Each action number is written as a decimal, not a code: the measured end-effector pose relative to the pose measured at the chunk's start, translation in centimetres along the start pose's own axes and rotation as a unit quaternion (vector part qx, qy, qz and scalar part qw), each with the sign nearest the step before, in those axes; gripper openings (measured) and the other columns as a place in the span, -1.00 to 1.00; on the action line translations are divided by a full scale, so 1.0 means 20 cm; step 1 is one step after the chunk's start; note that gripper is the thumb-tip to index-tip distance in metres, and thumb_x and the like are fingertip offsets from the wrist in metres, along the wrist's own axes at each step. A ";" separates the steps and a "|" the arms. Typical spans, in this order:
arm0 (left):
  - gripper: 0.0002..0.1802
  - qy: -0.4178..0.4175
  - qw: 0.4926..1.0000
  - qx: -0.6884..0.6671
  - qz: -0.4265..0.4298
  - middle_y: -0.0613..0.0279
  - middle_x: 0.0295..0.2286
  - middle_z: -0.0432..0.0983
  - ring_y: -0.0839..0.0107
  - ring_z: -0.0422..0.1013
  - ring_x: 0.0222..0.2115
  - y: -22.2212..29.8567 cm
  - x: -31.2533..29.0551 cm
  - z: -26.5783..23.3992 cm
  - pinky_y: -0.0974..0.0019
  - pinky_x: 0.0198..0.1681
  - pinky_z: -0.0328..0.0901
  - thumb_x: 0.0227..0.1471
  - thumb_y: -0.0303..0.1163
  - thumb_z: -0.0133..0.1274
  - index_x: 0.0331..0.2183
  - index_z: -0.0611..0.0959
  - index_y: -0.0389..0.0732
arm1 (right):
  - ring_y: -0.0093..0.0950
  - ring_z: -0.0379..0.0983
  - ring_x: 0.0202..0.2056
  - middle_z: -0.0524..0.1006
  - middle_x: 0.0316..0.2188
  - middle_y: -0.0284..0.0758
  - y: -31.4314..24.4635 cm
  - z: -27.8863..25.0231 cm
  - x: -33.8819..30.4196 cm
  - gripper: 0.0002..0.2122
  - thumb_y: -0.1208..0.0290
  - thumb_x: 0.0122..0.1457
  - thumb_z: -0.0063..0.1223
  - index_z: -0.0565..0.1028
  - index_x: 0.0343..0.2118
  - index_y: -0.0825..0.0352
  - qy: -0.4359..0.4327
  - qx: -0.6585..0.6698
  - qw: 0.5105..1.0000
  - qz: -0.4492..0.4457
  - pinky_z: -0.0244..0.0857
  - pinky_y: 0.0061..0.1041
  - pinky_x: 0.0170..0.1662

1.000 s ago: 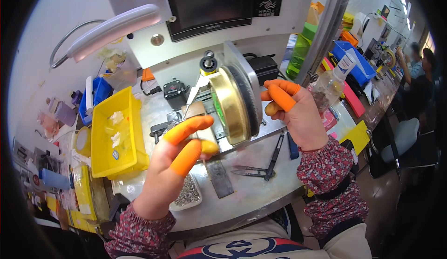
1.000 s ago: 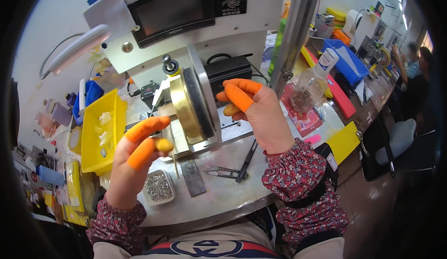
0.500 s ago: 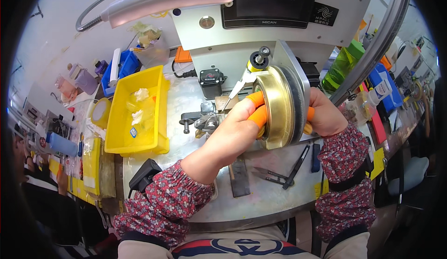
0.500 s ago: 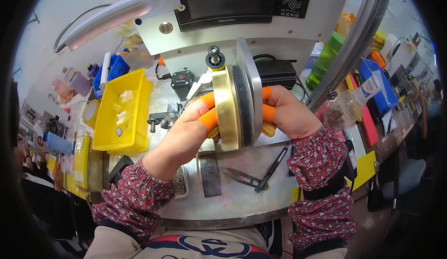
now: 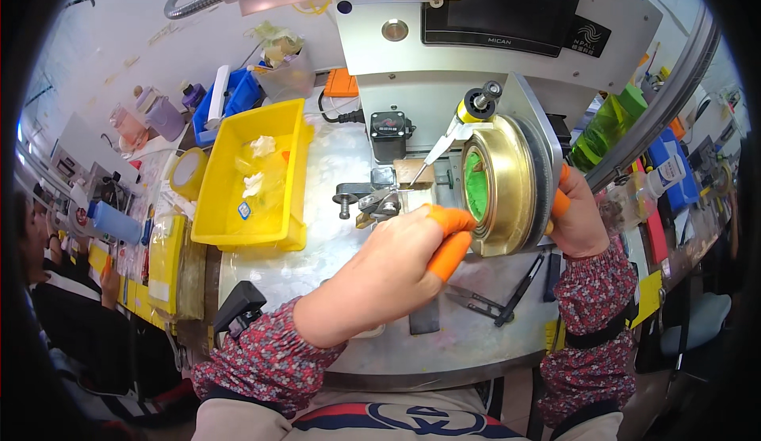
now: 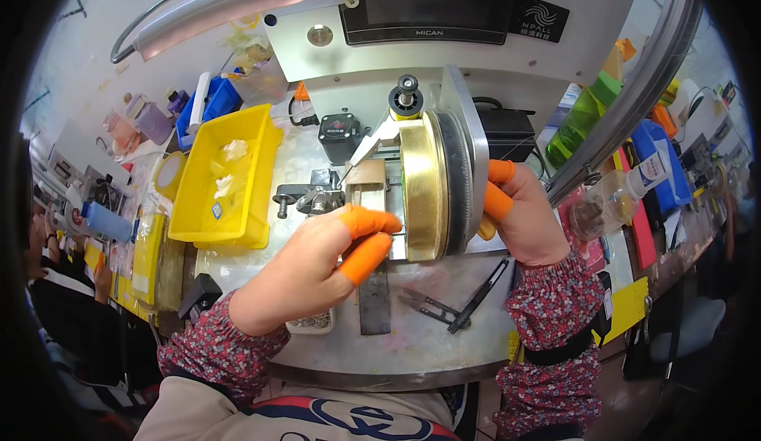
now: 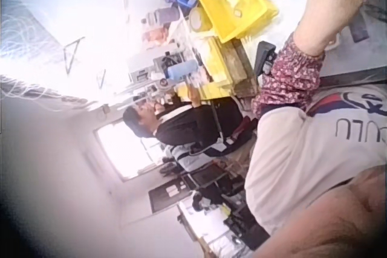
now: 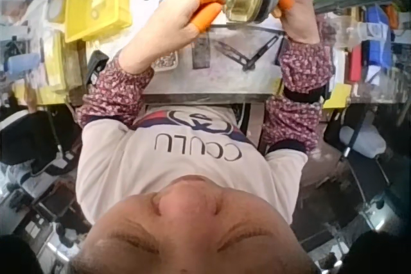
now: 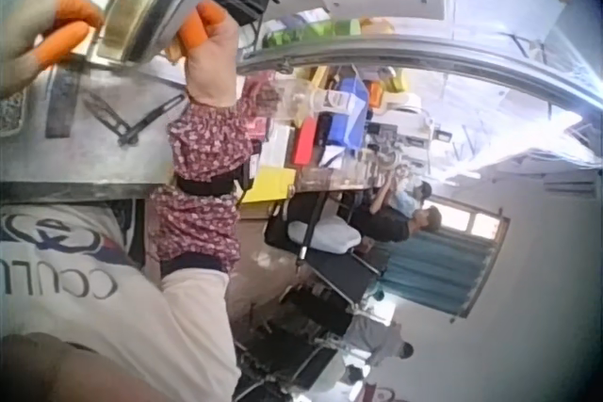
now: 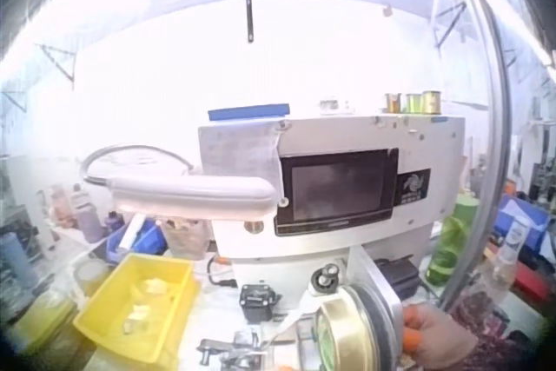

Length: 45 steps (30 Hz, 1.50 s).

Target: Manually assemble and glue small electronic or mechanical components using tools and a rotary machine.

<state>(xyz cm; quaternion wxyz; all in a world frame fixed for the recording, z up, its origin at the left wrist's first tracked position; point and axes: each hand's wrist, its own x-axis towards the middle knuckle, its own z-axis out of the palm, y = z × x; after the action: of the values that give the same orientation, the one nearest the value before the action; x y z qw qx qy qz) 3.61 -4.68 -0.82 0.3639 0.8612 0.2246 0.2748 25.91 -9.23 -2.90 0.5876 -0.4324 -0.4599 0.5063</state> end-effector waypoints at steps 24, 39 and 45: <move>-0.68 -0.024 0.954 -0.292 -0.059 0.29 -0.34 0.40 0.59 0.30 -0.32 -0.13 0.20 0.13 0.53 -0.27 0.20 0.09 -0.41 -0.26 -0.12 0.38 -0.30 | -0.78 0.31 -0.60 0.47 -0.56 -0.45 -0.03 -0.02 0.08 -0.90 0.57 -0.02 -0.01 0.47 -0.40 0.38 -0.096 -0.053 0.994 0.018 0.14 -0.80 -0.59; -0.78 -0.004 0.967 -0.184 -0.179 0.39 -0.54 0.38 0.69 0.25 -0.58 0.01 -0.04 -0.06 0.59 -0.51 0.18 -0.02 -0.45 -0.07 -0.26 0.48 -0.29 | -0.64 0.33 -0.41 0.42 -0.42 -0.43 -0.02 -0.03 0.02 -0.85 0.59 -0.03 -0.02 0.47 -0.35 0.35 -0.023 -0.181 0.974 -0.138 0.18 -0.68 -0.28; -0.67 0.031 0.939 -0.314 -0.137 0.29 -0.23 0.31 0.61 0.31 -0.36 -0.02 -0.05 -0.01 0.53 -0.29 0.22 0.02 -0.50 -0.16 -0.10 0.37 -0.27 | -0.36 0.15 -0.04 0.23 -0.08 -0.26 -0.03 -0.02 0.00 -0.77 0.60 -0.13 0.02 0.52 -0.34 0.24 0.078 -0.461 0.833 -0.298 -0.01 -0.42 0.02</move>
<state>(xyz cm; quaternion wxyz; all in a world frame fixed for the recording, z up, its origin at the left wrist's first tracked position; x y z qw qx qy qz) 2.61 -4.89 -1.23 0.6430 0.6550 0.2533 0.3056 26.46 -9.33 -2.46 0.4765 -0.5333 -0.6989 0.0012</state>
